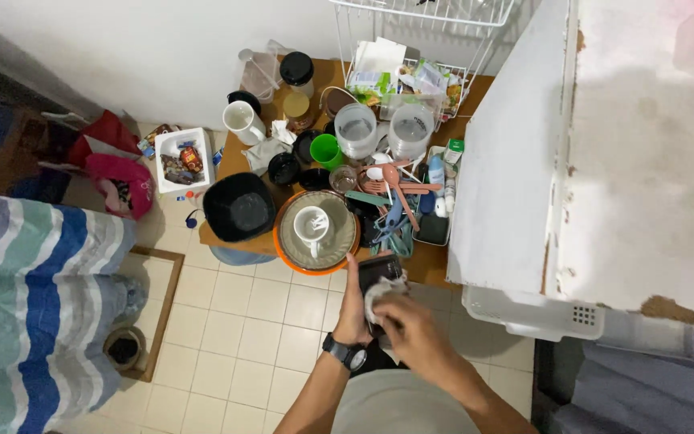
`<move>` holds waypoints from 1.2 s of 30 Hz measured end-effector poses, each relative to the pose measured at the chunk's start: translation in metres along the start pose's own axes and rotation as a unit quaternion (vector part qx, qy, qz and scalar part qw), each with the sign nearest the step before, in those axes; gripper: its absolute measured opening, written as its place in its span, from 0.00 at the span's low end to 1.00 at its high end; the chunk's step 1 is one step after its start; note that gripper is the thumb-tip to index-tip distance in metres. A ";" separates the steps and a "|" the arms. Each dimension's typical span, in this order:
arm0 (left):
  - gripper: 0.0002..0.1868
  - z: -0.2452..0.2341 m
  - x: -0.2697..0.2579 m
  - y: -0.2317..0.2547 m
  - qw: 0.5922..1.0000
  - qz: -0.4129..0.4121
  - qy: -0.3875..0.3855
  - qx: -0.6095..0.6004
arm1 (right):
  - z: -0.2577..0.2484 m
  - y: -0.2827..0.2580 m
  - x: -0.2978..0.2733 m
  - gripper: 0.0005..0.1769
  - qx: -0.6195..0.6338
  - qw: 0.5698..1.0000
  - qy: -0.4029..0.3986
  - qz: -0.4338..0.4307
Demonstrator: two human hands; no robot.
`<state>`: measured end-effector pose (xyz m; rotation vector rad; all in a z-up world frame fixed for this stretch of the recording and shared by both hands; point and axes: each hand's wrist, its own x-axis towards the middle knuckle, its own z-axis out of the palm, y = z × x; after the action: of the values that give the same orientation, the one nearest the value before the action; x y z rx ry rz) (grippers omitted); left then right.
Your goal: Wiping a plastic basket with a cloth and organizing small items on a desk
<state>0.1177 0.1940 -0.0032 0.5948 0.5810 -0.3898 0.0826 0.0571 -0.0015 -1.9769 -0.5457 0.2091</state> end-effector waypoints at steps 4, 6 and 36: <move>0.37 0.004 -0.016 -0.025 0.994 0.026 -0.100 -0.030 | -0.010 -0.019 -0.003 0.17 -0.062 0.997 0.027 -0.043; 0.39 0.012 -0.023 -0.024 0.997 0.047 -0.048 0.028 | -0.014 -0.027 -0.017 0.32 -0.238 0.965 -0.083 0.074; 0.35 0.028 -0.072 -0.075 0.996 0.073 0.010 -0.051 | -0.039 -0.018 -0.086 0.16 -0.074 0.992 -0.100 0.002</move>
<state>0.0355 0.1320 0.0294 0.5410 0.5698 -0.2147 0.0168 -0.0077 0.0249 -2.1134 -0.7032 0.3830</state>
